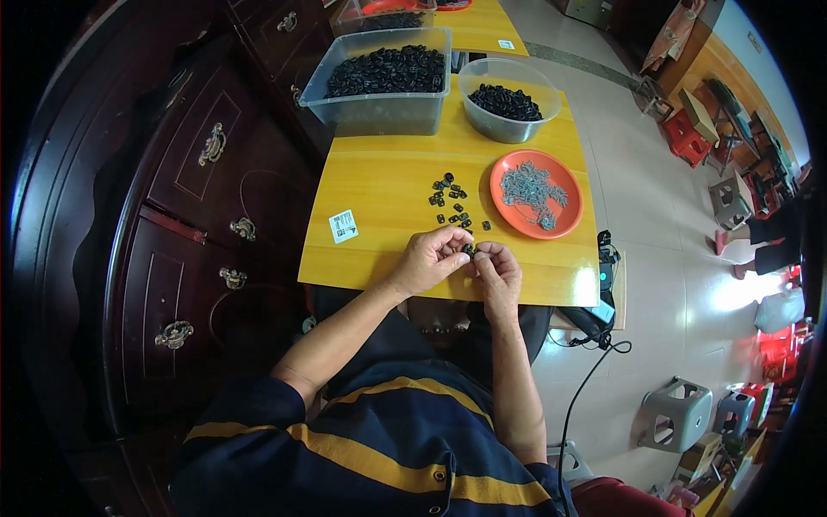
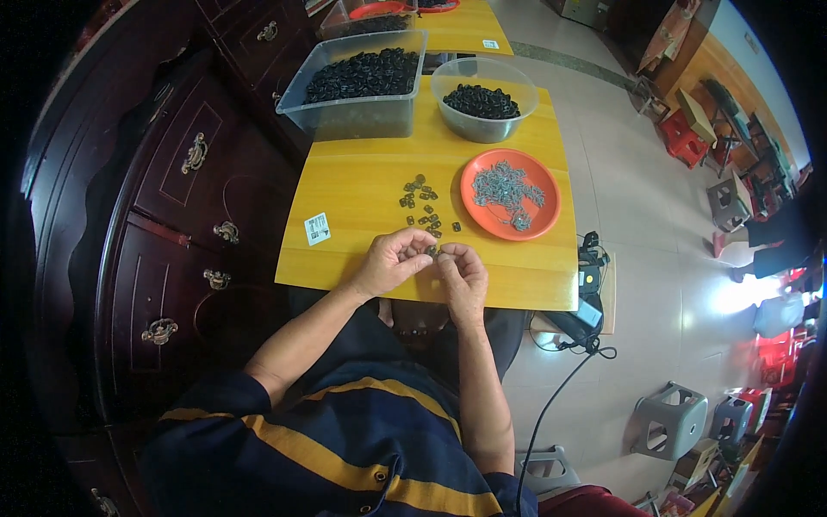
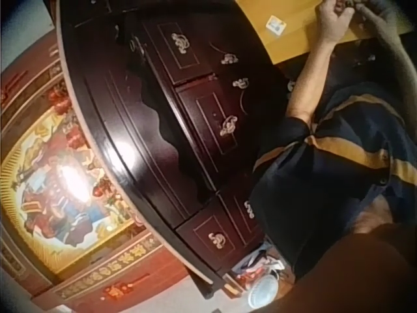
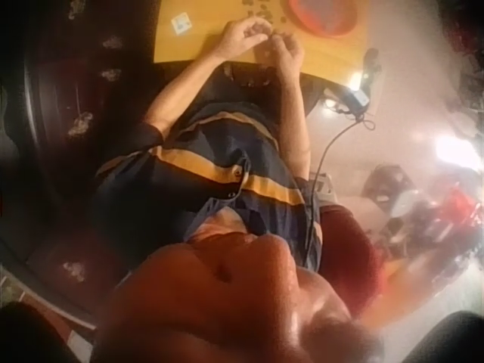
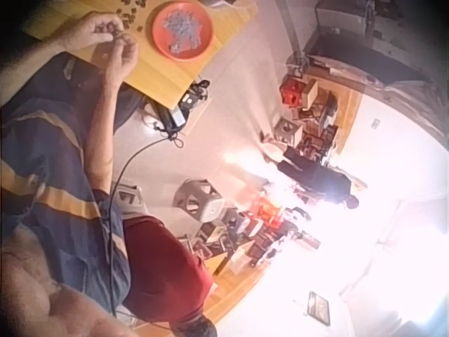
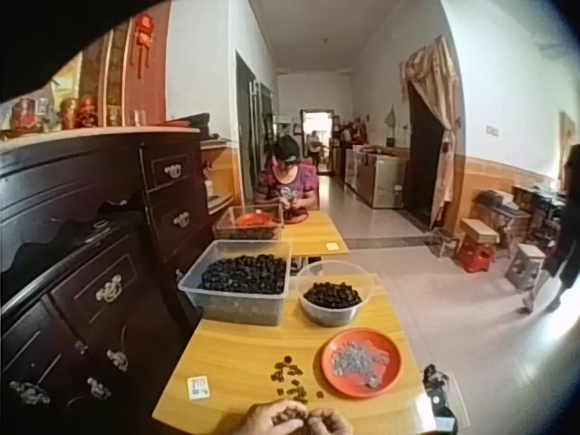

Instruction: The person assembles small black plastic components by hand on a yellow tabletop.

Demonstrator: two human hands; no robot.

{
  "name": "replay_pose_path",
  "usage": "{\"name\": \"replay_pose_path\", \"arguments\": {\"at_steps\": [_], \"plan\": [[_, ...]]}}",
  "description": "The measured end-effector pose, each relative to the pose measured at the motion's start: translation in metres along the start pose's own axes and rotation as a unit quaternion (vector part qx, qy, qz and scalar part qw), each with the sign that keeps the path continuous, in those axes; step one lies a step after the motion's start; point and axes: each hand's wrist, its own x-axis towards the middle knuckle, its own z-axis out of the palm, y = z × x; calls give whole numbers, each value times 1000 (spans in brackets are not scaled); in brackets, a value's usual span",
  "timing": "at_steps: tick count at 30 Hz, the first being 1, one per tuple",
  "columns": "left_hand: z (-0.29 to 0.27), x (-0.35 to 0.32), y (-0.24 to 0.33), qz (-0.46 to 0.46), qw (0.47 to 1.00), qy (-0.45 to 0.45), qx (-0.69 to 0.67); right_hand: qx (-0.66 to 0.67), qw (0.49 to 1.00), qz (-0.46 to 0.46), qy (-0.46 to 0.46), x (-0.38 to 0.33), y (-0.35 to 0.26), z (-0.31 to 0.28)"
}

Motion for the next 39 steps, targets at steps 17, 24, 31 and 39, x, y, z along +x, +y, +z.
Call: {"name": "replay_pose_path", "arguments": {"at_steps": [17, 24, 31, 39], "plan": [[-15, 9, 5, -20, 997, -77, 23, -4, 996, 72, -59, 4, -14, -5], [-11, 10, 33, 60, 985, -55, 155, 21, 991, 114, -62, 6, -11, -6], [-5, 4, 28, 169, 927, 7, 334, 109, 984, 135, -31, 0, -5, 5], [-7, 5, 25, 159, 941, 2, 299, 125, 980, 153, -17, -1, -6, 7]]}}
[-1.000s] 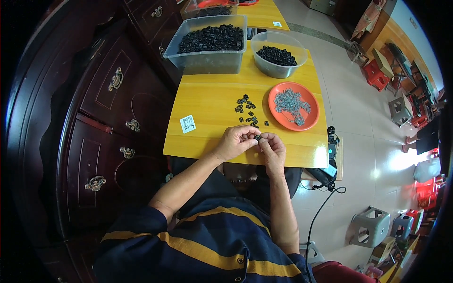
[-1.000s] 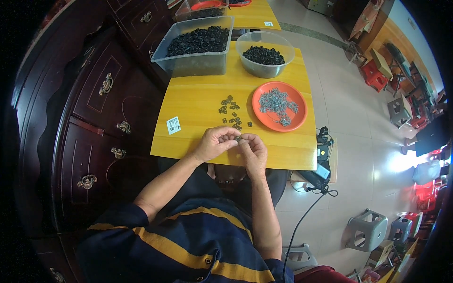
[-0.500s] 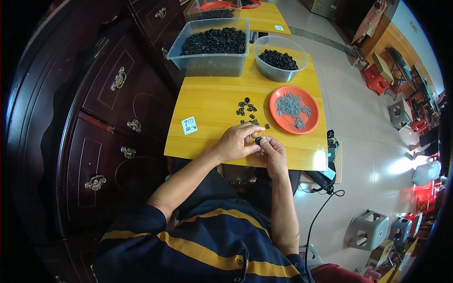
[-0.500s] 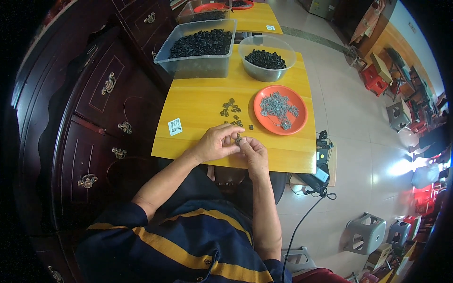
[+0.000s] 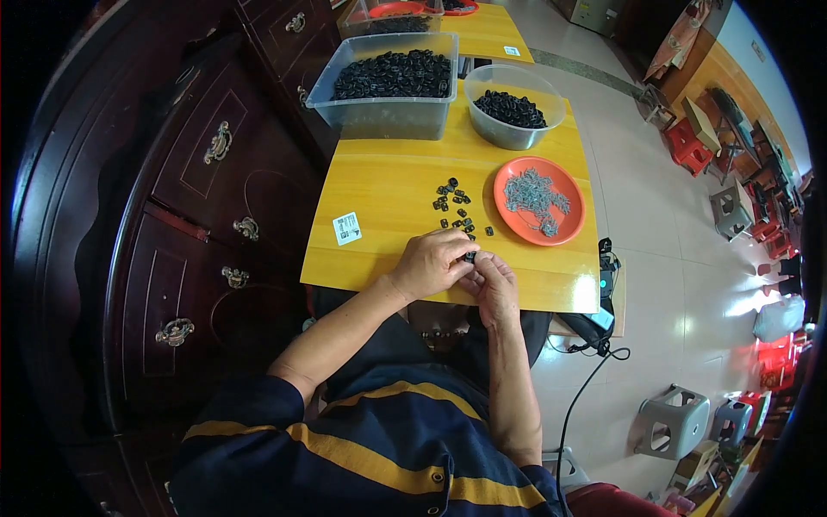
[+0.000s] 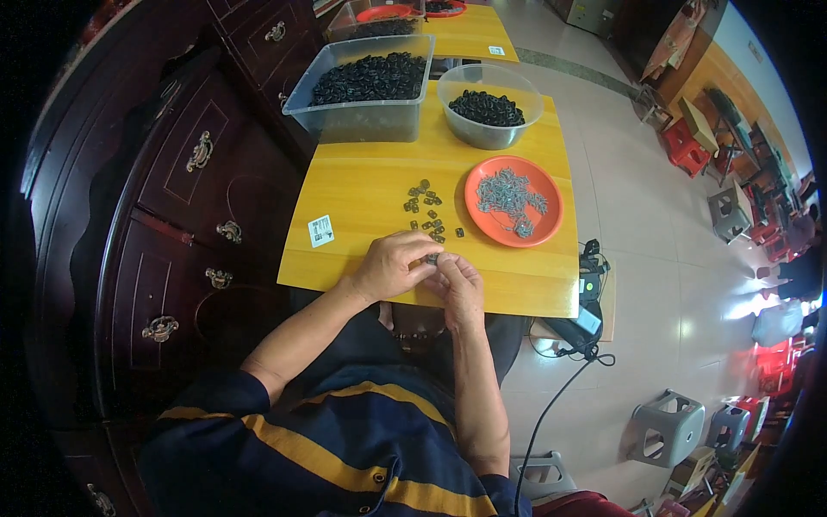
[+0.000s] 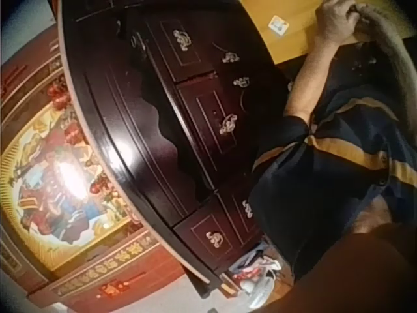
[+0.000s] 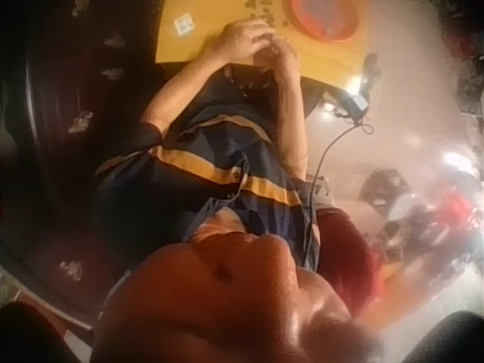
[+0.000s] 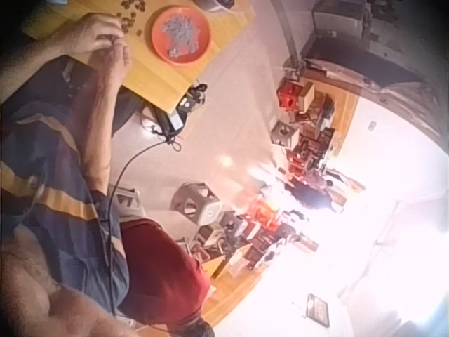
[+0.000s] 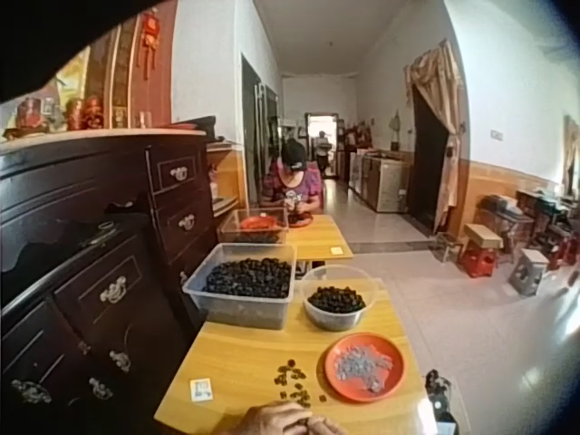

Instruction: The person assembles small black plastic components by hand on a yellow tabletop.

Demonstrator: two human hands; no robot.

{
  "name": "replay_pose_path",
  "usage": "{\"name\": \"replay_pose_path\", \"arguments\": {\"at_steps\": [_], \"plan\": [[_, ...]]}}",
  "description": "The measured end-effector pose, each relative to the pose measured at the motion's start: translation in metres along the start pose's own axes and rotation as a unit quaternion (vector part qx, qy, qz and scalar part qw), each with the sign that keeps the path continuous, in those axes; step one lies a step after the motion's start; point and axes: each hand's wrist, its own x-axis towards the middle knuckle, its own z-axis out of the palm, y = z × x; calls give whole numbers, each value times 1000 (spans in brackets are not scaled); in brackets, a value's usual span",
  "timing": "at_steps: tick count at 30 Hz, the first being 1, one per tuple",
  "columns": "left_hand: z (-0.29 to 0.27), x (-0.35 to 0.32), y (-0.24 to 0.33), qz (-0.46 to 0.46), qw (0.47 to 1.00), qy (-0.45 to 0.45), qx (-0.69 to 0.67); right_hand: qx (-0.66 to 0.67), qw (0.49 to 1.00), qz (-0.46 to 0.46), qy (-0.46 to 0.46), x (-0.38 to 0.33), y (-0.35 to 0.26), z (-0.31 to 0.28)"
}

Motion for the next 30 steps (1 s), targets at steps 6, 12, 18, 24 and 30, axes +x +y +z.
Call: {"name": "replay_pose_path", "arguments": {"at_steps": [6, 12, 18, 24, 30], "plan": [[-1, 2, -2, -6, 1000, -10, -7, -10, 1000, -20, 18, 3, 7, -1], [-1, 4, -2, -9, 999, -2, -36, -8, 998, -47, 36, 2, 8, 4], [0, 6, -8, -22, 997, -8, -68, -22, 997, -67, 40, 2, 5, 9], [-3, 8, -7, -16, 997, -25, -66, -76, 992, -92, 31, 3, 6, 2], [-9, 11, -13, -33, 991, -53, -120, -181, 971, -153, 27, 4, 3, 7]]}}
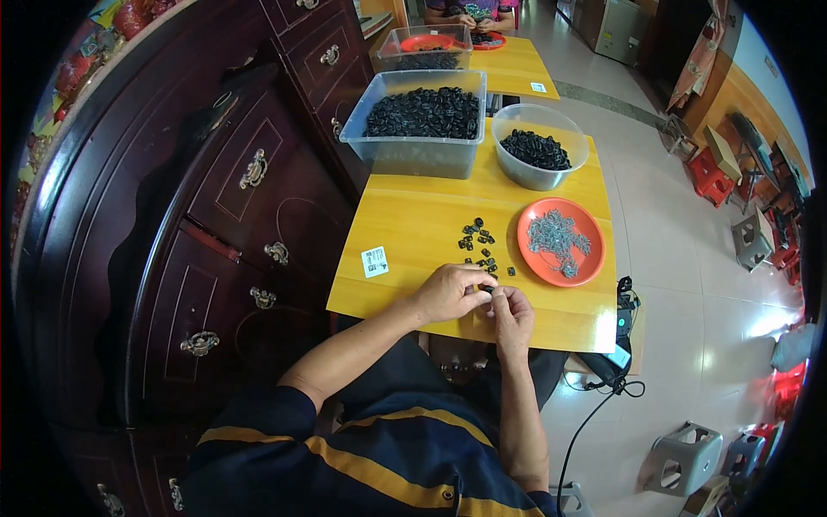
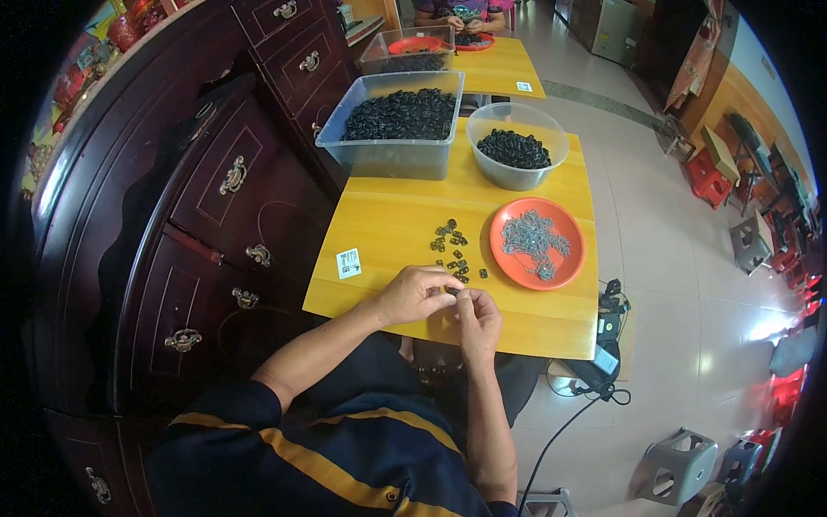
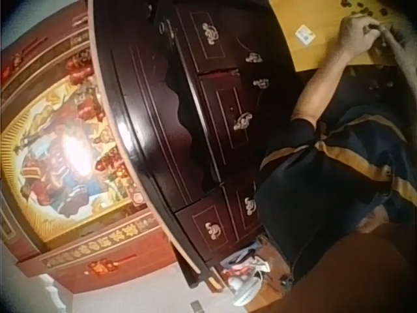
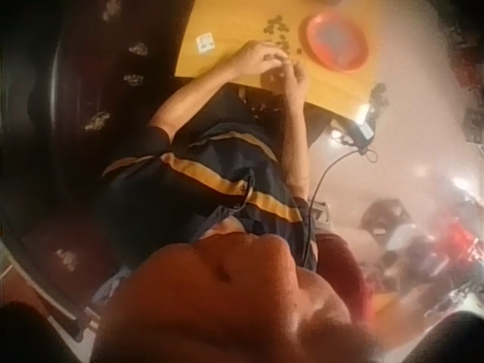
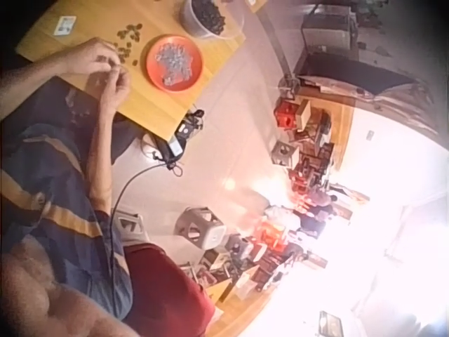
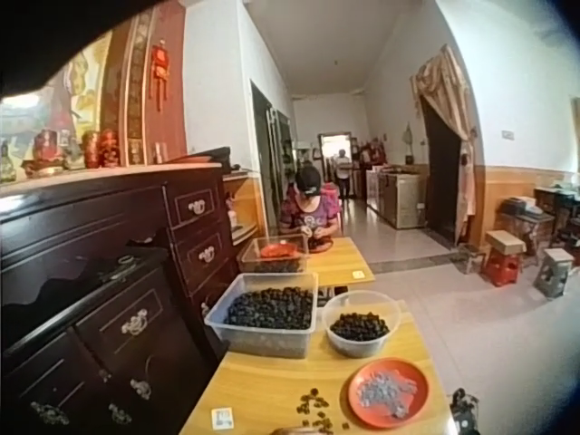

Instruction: The person assembles small black plastic components by hand on a yellow tabletop.

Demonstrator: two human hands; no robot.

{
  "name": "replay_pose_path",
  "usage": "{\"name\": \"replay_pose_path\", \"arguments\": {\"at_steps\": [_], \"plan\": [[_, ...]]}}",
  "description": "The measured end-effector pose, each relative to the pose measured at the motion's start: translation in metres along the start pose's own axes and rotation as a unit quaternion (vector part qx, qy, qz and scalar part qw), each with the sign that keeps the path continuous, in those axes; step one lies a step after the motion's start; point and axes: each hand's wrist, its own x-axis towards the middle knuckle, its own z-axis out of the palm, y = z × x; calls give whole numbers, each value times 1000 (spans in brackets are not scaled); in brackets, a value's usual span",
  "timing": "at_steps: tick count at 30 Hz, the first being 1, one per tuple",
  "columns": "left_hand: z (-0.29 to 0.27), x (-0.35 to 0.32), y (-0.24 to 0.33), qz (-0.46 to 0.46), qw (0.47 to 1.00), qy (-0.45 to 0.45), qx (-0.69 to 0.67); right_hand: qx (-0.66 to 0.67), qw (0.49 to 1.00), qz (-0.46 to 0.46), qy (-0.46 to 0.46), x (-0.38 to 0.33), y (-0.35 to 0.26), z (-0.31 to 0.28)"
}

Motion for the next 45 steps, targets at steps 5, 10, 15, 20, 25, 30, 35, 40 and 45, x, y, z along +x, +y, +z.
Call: {"name": "replay_pose_path", "arguments": {"at_steps": [5, 10, 15, 20, 25, 30, 35, 40, 45], "plan": [[-39, 18, -23, -50, 990, -96, 94, -35, 999, -3, -19, 2, 11, -5], [-118, 92, -46, -66, 979, 132, 138, -49, 998, -22, -13, 2, 16, -6], [-134, 121, -46, -60, 975, 201, 68, -58, 998, -11, -25, 2, 14, -8], [-71, 91, -70, -106, 988, 24, 114, -65, 997, -26, -21, 0, 11, -5], [-33, 89, -88, -61, 966, 9, 252, -65, 997, -36, -20, 0, 13, -4], [-21, 92, -83, -116, 951, -8, 287, -61, 997, -45, -12, -4, 13, -4], [-17, 90, -89, -139, 945, 5, 297, -90, 994, -51, -17, -2, 17, -7], [-13, 90, -91, -136, 947, 14, 292, -69, 996, -52, -15, -1, 14, -5], [-16, 82, -95, -118, 953, 3, 279, -82, 995, -47, -13, -2, 16, -7]]}}
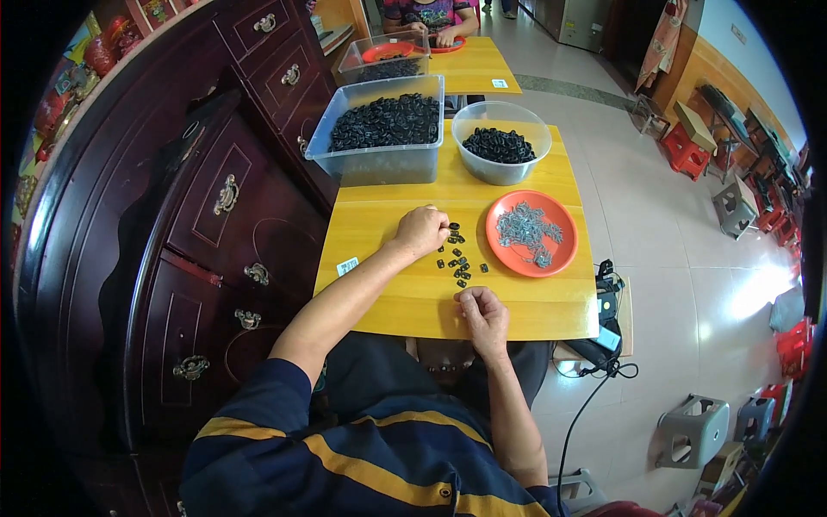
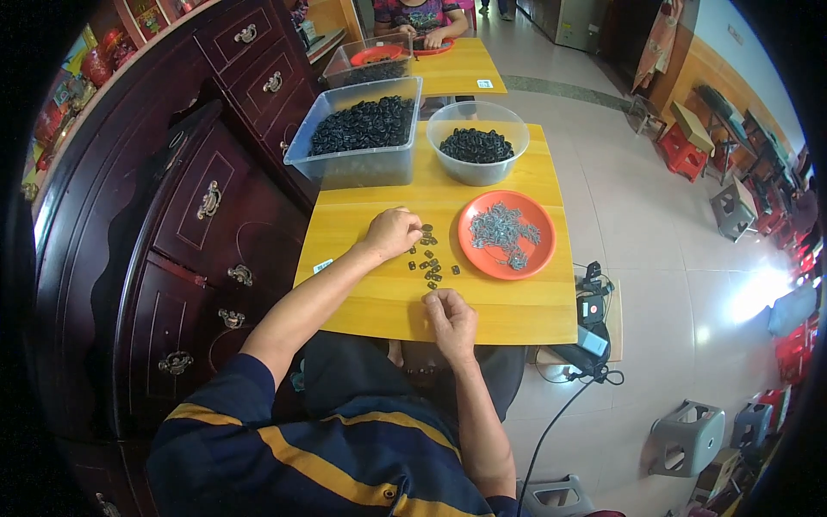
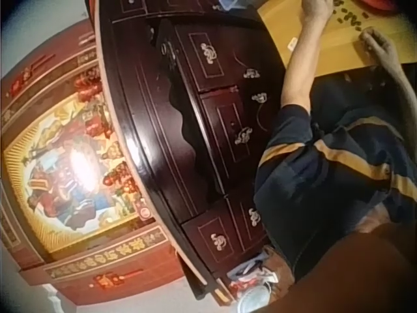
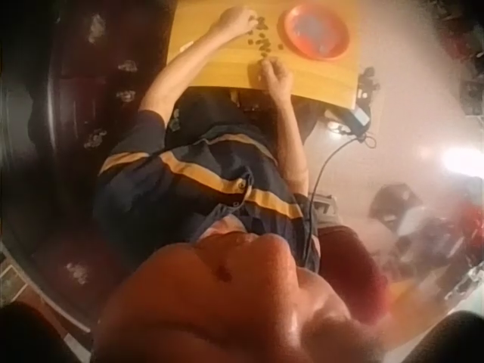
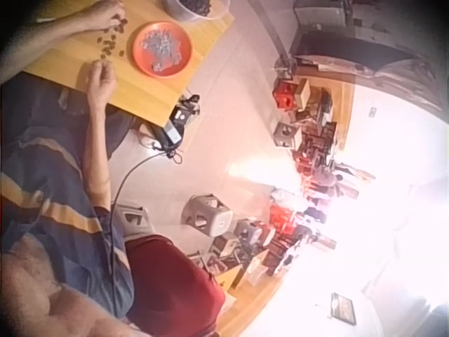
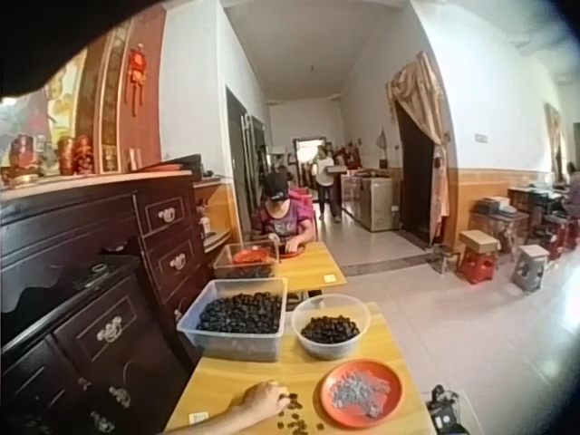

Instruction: The person assembles small black plastic components by hand on a yellow tabletop.

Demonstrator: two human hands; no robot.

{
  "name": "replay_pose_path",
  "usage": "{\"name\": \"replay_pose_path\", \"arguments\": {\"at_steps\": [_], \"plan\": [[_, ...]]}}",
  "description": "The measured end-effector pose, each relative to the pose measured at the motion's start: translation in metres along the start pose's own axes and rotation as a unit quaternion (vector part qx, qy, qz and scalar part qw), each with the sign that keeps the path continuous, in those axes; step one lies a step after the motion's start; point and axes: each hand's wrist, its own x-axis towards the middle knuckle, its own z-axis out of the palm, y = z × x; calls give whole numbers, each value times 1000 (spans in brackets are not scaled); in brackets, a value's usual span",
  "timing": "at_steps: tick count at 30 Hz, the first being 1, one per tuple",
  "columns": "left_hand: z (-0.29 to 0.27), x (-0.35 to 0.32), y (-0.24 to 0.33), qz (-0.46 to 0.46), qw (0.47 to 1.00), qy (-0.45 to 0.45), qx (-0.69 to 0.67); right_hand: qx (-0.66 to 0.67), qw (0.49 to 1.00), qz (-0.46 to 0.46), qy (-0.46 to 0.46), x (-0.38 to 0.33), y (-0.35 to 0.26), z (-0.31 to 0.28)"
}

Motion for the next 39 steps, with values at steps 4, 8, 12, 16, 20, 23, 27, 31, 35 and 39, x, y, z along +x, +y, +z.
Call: {"name": "replay_pose_path", "arguments": {"at_steps": [4, 8, 12, 16, 20, 23, 27, 31, 35, 39], "plan": [[-2, -1, 3, -6, 1000, -15, 11, -5, 1000, 13, -16, -1, 1, -2], [-8, 0, 11, -7, 998, -43, 34, 2, 1000, 6, -15, 0, 2, -3], [-20, -11, 35, 7, 985, -83, -150, 97, 995, 23, 24, 1, -1, 0], [-27, -29, 70, 31, 933, -190, -305, 210, 973, 55, 82, 4, -13, -3], [-33, -40, 102, 94, 929, -210, -290, 362, 920, 126, 80, 5, -20, -21], [-28, -35, 108, 122, 923, -210, -297, 381, 913, 126, 73, 5, -22, -31], [-18, -20, 111, 120, 888, -241, -372, 368, 919, 106, 97, 7, -22, -44], [-4, 12, 115, 172, 953, -136, -211, 327, 935, 80, 115, 7, -24, -50], [24, 40, 113, 218, 960, -151, -95, 243, 959, 78, 119, 3, -19, -46], [42, 54, 111, 255, 951, -165, -64, 209, 970, 71, 104, 3, -14, -41]]}}
